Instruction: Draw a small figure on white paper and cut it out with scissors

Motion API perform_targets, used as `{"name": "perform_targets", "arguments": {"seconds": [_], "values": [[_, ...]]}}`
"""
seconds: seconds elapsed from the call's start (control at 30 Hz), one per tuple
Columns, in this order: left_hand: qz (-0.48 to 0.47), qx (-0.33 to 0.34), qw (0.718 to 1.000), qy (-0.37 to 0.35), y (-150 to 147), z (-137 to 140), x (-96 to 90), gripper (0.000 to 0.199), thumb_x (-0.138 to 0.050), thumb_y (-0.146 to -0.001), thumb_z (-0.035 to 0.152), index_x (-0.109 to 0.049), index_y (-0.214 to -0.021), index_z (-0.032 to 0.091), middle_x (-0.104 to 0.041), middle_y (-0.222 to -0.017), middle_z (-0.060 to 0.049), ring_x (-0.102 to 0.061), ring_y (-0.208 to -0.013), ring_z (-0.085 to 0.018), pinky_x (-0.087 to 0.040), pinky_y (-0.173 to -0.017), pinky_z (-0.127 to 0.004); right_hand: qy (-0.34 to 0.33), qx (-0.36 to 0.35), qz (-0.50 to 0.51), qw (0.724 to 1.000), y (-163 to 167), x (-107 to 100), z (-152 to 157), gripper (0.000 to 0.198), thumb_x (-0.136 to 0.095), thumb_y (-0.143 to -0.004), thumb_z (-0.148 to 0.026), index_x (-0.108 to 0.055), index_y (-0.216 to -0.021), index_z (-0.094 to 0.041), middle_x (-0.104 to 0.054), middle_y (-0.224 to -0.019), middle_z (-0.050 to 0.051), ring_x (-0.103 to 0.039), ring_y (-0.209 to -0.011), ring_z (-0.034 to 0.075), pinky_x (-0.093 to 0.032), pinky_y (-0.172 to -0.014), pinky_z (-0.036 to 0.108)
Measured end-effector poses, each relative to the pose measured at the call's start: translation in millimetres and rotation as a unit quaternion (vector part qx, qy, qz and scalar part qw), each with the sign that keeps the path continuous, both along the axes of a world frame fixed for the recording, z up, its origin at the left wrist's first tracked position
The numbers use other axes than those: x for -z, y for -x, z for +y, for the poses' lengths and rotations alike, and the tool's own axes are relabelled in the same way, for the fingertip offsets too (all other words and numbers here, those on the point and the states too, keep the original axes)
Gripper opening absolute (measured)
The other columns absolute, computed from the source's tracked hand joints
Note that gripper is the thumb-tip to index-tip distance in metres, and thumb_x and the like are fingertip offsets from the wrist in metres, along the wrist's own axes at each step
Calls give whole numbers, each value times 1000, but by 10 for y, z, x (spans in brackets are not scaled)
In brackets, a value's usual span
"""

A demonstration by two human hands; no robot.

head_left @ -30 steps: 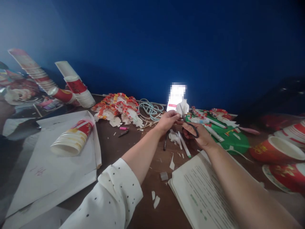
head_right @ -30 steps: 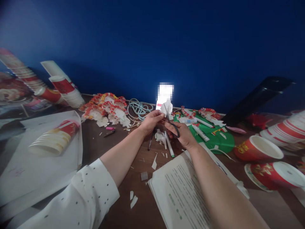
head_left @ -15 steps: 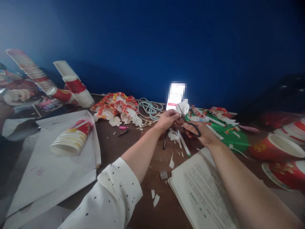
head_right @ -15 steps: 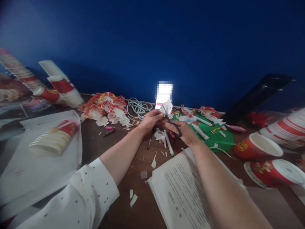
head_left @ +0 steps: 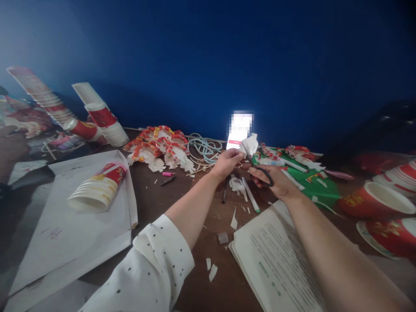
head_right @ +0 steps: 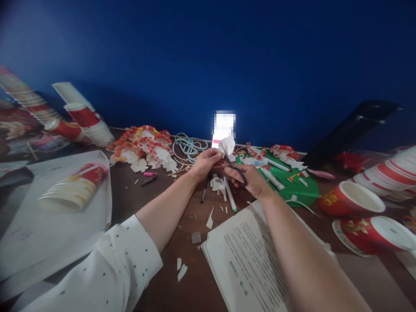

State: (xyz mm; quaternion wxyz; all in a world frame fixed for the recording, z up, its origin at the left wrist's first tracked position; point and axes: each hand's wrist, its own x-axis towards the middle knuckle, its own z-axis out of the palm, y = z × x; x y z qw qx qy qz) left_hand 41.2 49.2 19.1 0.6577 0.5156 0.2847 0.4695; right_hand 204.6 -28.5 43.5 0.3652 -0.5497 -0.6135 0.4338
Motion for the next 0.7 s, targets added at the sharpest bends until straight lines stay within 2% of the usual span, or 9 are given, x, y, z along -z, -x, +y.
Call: {"name": "perform_targets", "arguments": {"seconds": [0.2,0.37,0.7], "values": [[14,-1,1000,-9,23,22,5,25,-72,-78,36,-61,-76,14,-62,-68,1,-56,-64,-9,-44,-68,-23,-3,1,5,1000,24,-18,-10,43,-70,-75,-60,-75,-90,-20,-54,-59,-1,-47,-52,13,-35,-49,27],[20,-5,1000,-14,25,26,14,19,-68,-81,32,-62,-76,14,-63,-69,0,-56,-65,-9,-44,-68,-23,-11,-4,-4,1000,18,-1,-1,42,-69,-75,-61,-74,-84,-19,-56,-59,-1,-48,-52,12,-36,-49,27],[21,-11,1000,-8,16,38,26,23,-73,-77,33,-60,-72,14,-62,-65,2,-54,-60,-7,-41,-63,-21,-10,-15,-22,1000,-14,3,4,42,-69,-77,-57,-75,-90,-18,-54,-59,-2,-48,-52,12,-34,-49,27]]}}
